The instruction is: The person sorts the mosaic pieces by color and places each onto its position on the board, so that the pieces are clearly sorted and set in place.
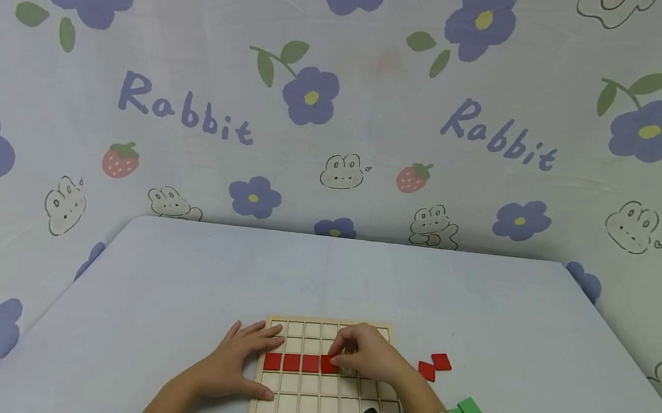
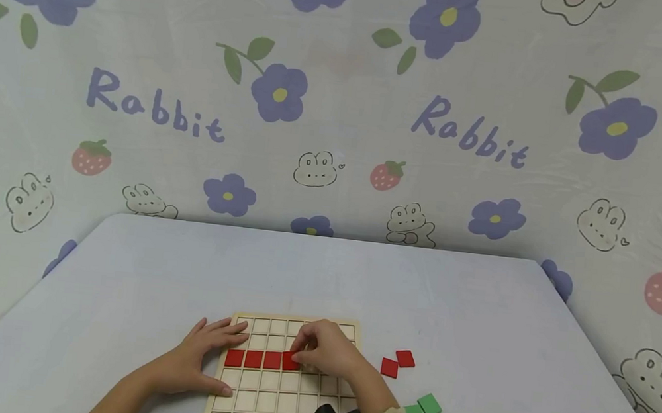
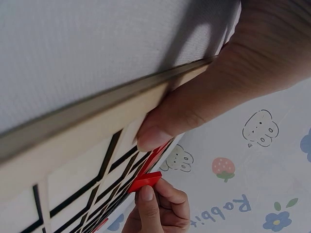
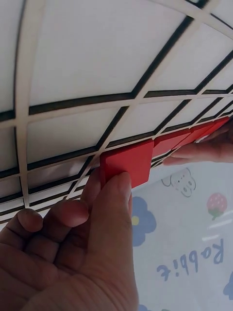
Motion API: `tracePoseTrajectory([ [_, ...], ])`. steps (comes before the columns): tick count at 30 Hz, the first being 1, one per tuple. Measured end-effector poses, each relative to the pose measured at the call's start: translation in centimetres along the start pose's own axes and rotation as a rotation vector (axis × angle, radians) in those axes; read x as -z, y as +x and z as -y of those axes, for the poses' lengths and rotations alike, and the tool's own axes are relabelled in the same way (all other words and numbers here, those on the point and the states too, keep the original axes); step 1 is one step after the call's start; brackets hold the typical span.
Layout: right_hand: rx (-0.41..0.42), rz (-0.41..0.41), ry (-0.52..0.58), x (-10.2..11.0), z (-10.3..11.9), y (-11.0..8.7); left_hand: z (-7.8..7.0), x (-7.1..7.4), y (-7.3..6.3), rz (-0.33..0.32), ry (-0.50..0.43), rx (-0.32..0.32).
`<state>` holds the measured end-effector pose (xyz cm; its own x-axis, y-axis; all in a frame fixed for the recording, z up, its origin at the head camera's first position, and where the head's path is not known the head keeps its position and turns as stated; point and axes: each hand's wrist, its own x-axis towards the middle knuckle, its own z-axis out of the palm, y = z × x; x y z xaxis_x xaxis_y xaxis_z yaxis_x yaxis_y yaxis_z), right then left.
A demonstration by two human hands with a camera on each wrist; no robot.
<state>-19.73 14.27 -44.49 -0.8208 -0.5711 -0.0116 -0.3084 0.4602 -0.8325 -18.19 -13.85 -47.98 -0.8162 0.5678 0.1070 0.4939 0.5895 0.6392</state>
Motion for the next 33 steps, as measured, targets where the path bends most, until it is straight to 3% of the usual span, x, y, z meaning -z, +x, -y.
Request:
tracePoseTrajectory([
  [33,-0.02,-0.024,-0.071,-0.05,0.04,-0.04,-0.22,0.12,-0.03,-0.002,-0.014,-0.006],
])
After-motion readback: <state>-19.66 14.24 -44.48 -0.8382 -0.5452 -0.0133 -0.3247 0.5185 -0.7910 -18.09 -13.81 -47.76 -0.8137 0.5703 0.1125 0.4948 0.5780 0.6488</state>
